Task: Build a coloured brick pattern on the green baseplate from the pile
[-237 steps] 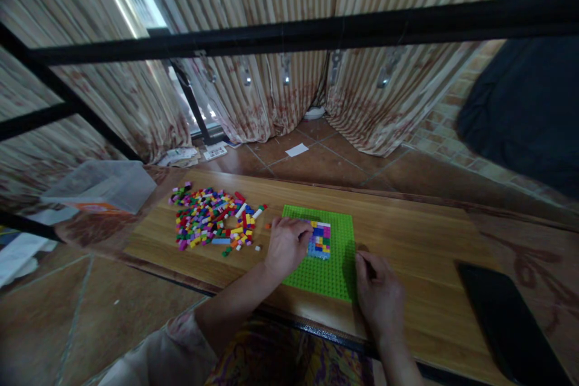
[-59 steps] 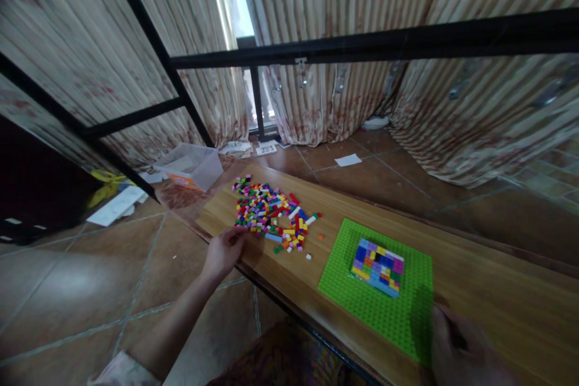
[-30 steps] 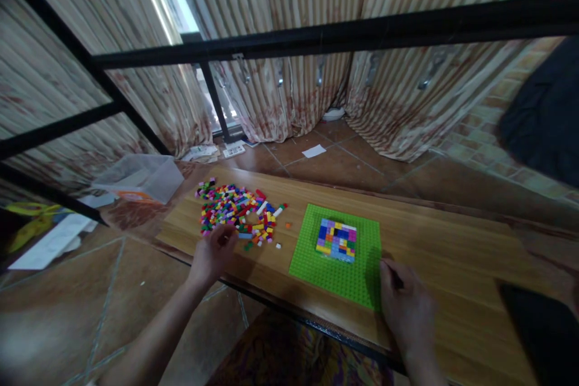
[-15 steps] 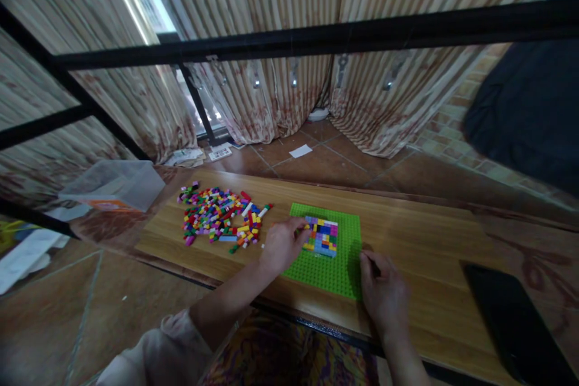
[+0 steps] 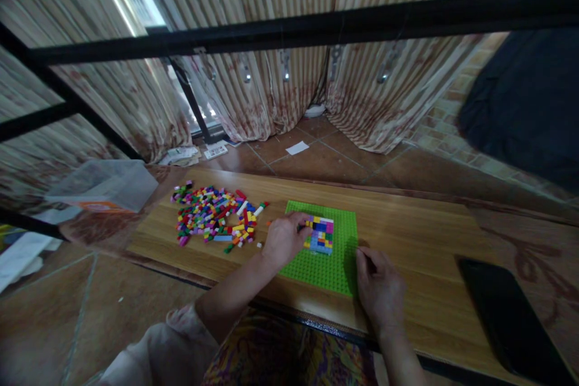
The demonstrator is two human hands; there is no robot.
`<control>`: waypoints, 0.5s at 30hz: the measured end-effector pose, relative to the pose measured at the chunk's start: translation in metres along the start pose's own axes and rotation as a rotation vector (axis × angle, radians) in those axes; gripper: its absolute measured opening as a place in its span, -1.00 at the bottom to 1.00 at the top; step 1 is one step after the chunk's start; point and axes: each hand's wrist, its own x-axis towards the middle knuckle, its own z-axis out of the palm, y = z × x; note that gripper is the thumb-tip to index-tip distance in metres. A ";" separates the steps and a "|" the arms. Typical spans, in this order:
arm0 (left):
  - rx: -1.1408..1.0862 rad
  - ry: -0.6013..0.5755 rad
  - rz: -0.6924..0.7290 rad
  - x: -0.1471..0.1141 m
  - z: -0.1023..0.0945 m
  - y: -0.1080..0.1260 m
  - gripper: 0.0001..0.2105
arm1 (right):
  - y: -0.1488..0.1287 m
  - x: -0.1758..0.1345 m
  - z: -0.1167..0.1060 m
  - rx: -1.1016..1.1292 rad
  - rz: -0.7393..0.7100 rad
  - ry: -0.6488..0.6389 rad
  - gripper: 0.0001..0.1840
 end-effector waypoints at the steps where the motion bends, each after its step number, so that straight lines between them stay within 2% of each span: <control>1: 0.002 -0.005 -0.004 0.000 -0.001 0.001 -0.81 | 0.000 0.000 0.000 -0.005 -0.001 0.002 -0.50; 10: -0.045 -0.017 0.048 -0.004 -0.005 0.002 -0.72 | 0.001 0.001 0.000 -0.016 -0.002 0.014 -0.47; 15: -0.043 0.000 0.005 -0.001 -0.004 0.003 -0.69 | -0.001 0.001 -0.001 -0.018 0.011 0.006 -0.48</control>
